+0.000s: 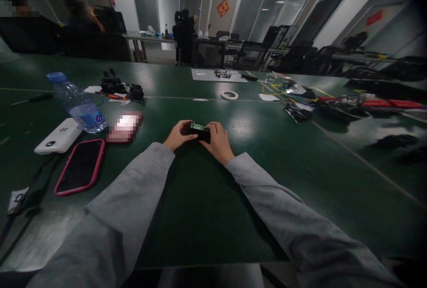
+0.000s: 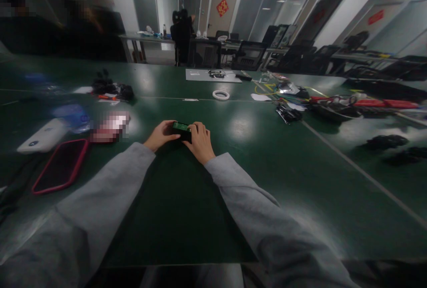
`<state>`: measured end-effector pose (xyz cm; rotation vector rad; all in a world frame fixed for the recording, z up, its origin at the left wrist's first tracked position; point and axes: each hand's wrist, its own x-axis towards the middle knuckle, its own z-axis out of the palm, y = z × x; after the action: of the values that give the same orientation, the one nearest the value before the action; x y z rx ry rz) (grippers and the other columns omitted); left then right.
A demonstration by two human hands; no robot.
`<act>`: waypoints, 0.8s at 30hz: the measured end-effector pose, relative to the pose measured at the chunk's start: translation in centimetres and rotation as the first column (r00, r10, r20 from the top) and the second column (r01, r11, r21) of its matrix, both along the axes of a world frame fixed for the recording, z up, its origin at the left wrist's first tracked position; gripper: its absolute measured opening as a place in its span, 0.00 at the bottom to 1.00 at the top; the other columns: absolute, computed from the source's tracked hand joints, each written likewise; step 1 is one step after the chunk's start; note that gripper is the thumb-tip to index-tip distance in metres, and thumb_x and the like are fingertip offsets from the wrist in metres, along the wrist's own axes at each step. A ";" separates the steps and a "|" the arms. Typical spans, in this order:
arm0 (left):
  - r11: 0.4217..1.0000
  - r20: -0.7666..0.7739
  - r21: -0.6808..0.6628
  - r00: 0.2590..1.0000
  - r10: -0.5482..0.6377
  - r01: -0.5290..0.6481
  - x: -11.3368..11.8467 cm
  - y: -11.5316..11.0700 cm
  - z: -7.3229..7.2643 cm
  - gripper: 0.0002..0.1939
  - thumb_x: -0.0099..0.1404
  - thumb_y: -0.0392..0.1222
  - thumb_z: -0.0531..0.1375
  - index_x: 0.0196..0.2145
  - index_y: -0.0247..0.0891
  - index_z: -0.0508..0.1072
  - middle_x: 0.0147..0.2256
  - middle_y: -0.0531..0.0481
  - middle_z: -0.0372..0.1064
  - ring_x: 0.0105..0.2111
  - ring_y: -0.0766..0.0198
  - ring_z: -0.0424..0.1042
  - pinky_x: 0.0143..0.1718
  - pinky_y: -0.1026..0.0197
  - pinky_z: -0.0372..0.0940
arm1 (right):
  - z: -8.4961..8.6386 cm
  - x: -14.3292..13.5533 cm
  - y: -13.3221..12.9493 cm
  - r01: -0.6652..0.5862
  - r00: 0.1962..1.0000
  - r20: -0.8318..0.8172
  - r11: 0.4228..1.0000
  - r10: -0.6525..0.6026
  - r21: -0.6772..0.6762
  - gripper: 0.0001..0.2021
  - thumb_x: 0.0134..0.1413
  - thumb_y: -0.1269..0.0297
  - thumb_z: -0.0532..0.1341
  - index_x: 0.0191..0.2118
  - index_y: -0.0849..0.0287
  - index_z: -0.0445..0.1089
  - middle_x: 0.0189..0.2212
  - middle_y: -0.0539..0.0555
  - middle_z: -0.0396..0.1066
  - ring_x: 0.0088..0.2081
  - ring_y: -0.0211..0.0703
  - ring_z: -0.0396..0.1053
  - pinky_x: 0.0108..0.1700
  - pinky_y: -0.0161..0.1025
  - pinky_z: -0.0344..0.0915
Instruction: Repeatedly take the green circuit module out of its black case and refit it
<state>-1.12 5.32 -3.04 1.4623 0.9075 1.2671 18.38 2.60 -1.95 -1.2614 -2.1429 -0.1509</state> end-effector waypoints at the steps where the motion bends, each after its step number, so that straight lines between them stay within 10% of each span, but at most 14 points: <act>1: 1.000 0.010 0.005 1.000 -0.007 0.007 0.0 0.0 -0.1 0.33 0.43 0.39 0.72 0.47 0.36 0.65 0.50 0.39 0.67 0.51 0.53 0.68 0.56 0.45 0.60 | -0.2 0.1 0.2 -0.003 1.000 -0.016 1.000 0.003 -0.015 0.21 0.52 0.60 0.64 0.50 0.58 0.59 0.49 0.62 0.60 0.51 0.56 0.61 0.46 0.51 0.64; 17: 0.999 -0.094 0.052 0.995 0.014 -0.009 0.0 0.8 -1.5 0.39 0.47 0.40 0.70 0.56 0.36 0.61 0.57 0.35 0.61 0.59 0.49 0.61 0.61 0.42 0.53 | -1.1 0.7 1.4 -0.069 0.938 -0.344 0.996 0.044 -0.059 0.29 0.47 0.55 0.67 0.53 0.59 0.57 0.47 0.61 0.61 0.49 0.53 0.64 0.52 0.53 0.65; 24: 0.985 -0.109 0.043 0.979 0.173 -0.169 -0.2 1.0 -2.0 0.38 0.52 0.35 0.66 0.59 0.39 0.57 0.61 0.35 0.52 0.60 0.51 0.58 0.62 0.45 0.52 | -0.2 0.2 0.4 -0.117 0.872 -0.488 0.982 0.030 -0.149 0.16 0.63 0.50 0.51 0.46 0.55 0.62 0.36 0.54 0.69 0.35 0.41 0.69 0.39 0.40 0.66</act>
<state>-1.32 6.30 -5.01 1.5199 1.1117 1.3402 18.59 2.96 -2.16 -1.1593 -1.7851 0.3615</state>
